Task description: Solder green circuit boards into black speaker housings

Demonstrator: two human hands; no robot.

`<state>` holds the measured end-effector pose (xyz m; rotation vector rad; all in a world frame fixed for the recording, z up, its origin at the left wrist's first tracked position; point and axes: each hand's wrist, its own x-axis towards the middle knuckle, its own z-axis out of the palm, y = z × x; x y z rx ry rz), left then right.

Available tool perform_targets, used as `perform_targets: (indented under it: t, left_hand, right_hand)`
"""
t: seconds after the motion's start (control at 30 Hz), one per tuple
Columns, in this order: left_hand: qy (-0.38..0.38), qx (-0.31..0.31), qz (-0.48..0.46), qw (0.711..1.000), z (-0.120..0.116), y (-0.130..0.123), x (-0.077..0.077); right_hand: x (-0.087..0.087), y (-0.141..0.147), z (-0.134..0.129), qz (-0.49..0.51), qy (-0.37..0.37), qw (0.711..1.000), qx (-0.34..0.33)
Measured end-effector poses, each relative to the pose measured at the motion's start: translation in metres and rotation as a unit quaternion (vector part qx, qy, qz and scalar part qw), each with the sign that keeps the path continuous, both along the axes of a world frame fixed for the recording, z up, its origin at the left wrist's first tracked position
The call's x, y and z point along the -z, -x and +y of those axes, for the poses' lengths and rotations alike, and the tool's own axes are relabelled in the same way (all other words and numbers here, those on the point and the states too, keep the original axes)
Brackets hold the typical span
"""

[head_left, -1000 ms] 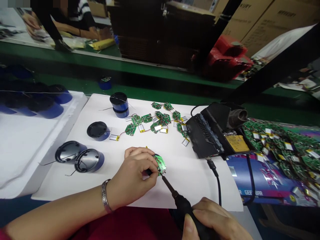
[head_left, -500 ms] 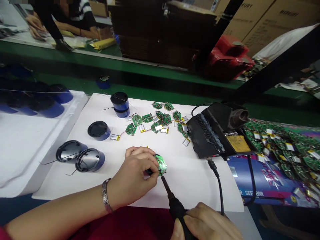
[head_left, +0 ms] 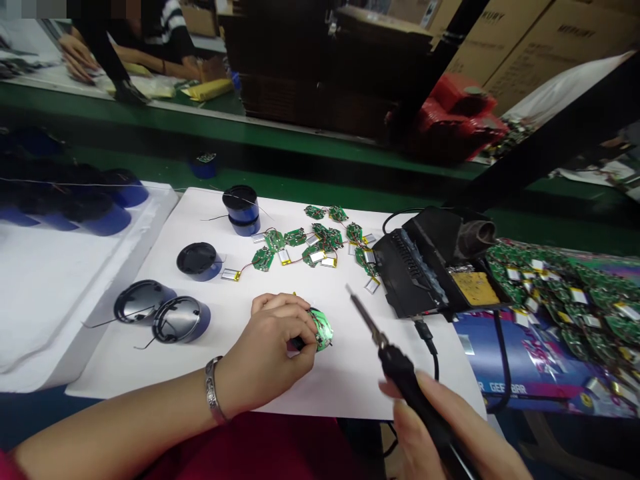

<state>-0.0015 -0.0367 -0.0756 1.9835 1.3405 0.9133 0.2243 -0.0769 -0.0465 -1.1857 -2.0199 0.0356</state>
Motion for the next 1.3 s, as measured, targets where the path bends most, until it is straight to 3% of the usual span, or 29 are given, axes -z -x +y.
perform_targets:
  t: [0.17, 0.37, 0.63, 0.8, 1.3]
  left_hand:
    - [-0.008, 0.000, -0.007, 1.000, 0.000, -0.001, -0.001]
    - [-0.006, 0.002, 0.002, 1.000, 0.001, -0.001, -0.002]
    - [-0.037, -0.015, 0.010, 0.999, -0.005, -0.001, 0.000]
    - [-0.062, -0.069, 0.031, 0.995, -0.013, -0.005, 0.001]
    - [0.008, -0.110, 0.033, 0.993, -0.015, -0.010, 0.004]
  right_hand:
    - [0.027, 0.030, 0.017, 0.051, -0.018, 0.996, -0.065]
    - [0.042, 0.036, 0.031, 0.015, -0.036, 0.990, -0.135]
    - [0.045, 0.042, 0.028, 0.034, -0.044, 0.991, -0.120]
    - [0.044, 0.045, 0.027, 0.053, -0.053, 0.990, -0.123]
    - [0.046, 0.050, 0.024, 0.085, -0.067, 0.989, -0.105]
